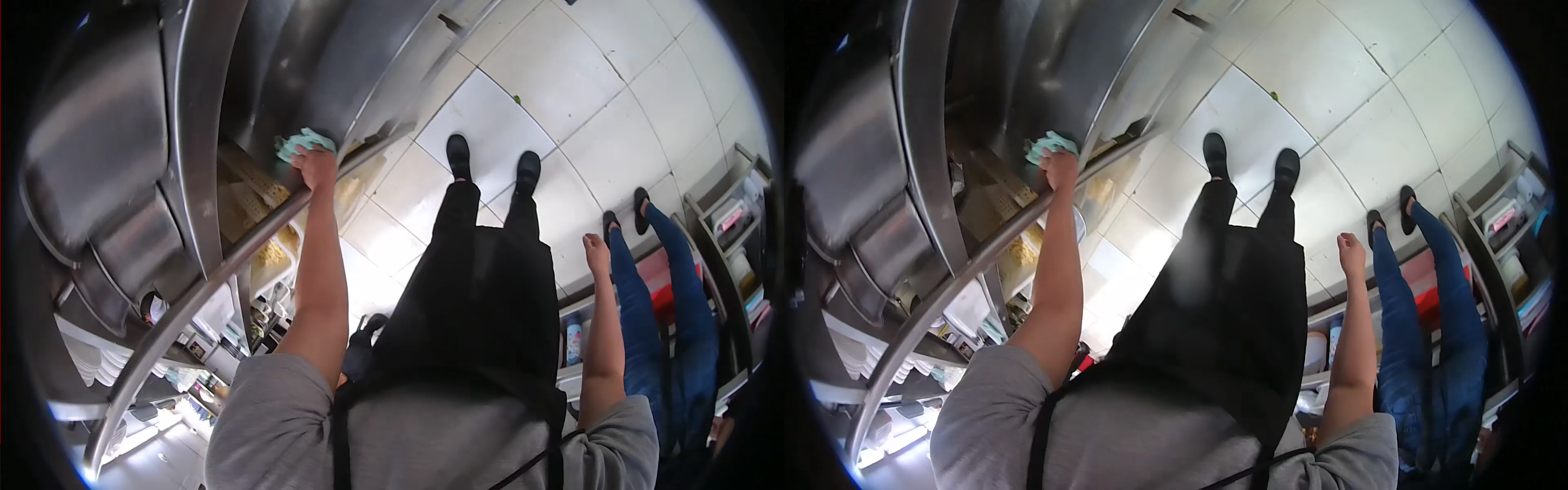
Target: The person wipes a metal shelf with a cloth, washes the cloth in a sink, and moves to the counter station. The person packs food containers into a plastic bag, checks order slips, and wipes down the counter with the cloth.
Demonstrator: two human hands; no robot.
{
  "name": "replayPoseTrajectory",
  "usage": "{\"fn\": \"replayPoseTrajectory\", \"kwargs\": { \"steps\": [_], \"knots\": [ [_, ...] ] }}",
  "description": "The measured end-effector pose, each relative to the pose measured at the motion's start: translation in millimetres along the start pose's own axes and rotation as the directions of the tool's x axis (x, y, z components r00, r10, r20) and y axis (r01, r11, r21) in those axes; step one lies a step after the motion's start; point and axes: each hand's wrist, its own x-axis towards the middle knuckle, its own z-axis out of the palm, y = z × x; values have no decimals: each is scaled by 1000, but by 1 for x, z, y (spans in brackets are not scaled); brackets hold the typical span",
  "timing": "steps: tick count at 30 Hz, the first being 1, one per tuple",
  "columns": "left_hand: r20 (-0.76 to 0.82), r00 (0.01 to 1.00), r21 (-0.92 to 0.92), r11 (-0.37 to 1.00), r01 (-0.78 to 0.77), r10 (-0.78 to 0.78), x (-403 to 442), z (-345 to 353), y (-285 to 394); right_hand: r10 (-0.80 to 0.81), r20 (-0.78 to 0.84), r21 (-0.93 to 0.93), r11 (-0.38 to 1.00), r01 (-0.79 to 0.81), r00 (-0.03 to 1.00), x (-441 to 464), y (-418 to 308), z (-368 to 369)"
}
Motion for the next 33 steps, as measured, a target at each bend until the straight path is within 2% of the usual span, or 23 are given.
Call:
{"fn": "replayPoseTrajectory", "kwargs": {
  "steps": [1, 3, 4, 5, 7, 9, 10, 12, 13, 14, 15, 16, 17, 19, 21, 23, 24, 25, 27, 28, 30, 32, 33],
  "knots": [
    [9, 1000, -3, 1000, 0, 0, -24, -16, 11, 4, 2, -8, 1000, -4, 1000, -5, 8, -6],
    [367, 929, -261, 954, 145, -41, -58, -83, 35, 19, 12, -27, 999, -19, 1000, -13, 23, -14],
    [496, 868, -249, 962, 117, 23, -65, -122, 40, 42, 10, -65, 997, -41, 999, -17, 28, -21],
    [497, 868, -252, 961, 119, 23, -66, -122, 22, 41, 8, -68, 997, -40, 999, -20, 32, -29],
    [472, 834, -614, 786, 78, 286, -53, -119, -23, 57, -32, -58, 997, -58, 998, -24, 40, -43],
    [513, 844, -789, 474, 391, 158, -62, -184, -19, 28, -60, -44, 999, -31, 998, -18, 59, -52],
    [509, 846, -792, 471, 388, 158, -65, -184, -20, 12, -64, -14, 1000, -13, 998, -17, 62, -56],
    [407, 902, -595, 791, 141, 145, -71, -181, -27, 26, -46, 0, 1000, -26, 999, -17, 60, -63],
    [402, 905, -598, 788, 143, 140, -77, -204, -23, 17, -49, 1, 1000, -17, 999, -13, 61, -64],
    [491, 819, -831, 439, 340, 296, -79, -231, -20, 11, -35, 15, 1000, -11, 999, -10, 61, -63],
    [486, 729, -840, 26, 542, 482, -82, -248, -14, 10, -21, 28, 1000, -10, 1000, -10, 62, -62],
    [488, 809, -873, 201, 445, 328, -82, -246, -9, 7, -24, 28, 1000, -7, 1000, -10, 62, -60],
    [484, 813, -875, 195, 443, 325, -84, -250, -9, -20, -43, 36, 999, 21, 999, -7, 60, -57],
    [415, 786, -875, -36, 482, 458, -82, -260, -10, -47, -69, 53, 997, 50, 997, -3, 47, -53],
    [405, 822, -901, 23, 433, 401, -62, -247, -23, -117, -68, 81, 989, 122, 991, -4, 37, -51],
    [364, 917, -914, -255, 317, -163, -44, -242, -25, -122, -72, 81, 989, 128, 990, 1, 26, -48],
    [363, 917, -914, -255, 316, -165, -36, -238, -29, -118, -72, 77, 989, 124, 990, 0, 22, -48],
    [132, 964, -991, 5, 136, -231, -27, -233, -34, -120, -72, 76, 989, 125, 990, 0, 17, -48],
    [-349, 922, -830, 513, -220, -169, -12, -227, -42, -111, -28, 41, 993, 112, 993, 3, 5, -51],
    [-132, 974, -733, 679, 28, -182, -18, -251, -19, -113, -31, 42, 993, 114, 993, 2, -1, -49],
    [40, 942, -885, 450, -122, 333, -33, -265, 27, -122, -40, 54, 991, 124, 992, -2, -8, -46],
    [6, 933, -862, 474, -178, 361, -7, -199, 66, -115, -34, 40, 992, 117, 993, -1, -11, -40],
    [141, 949, -876, 481, -13, 282, 11, -161, 92, -103, -26, 25, 994, 104, 994, 0, -10, -37]
  ]
}}
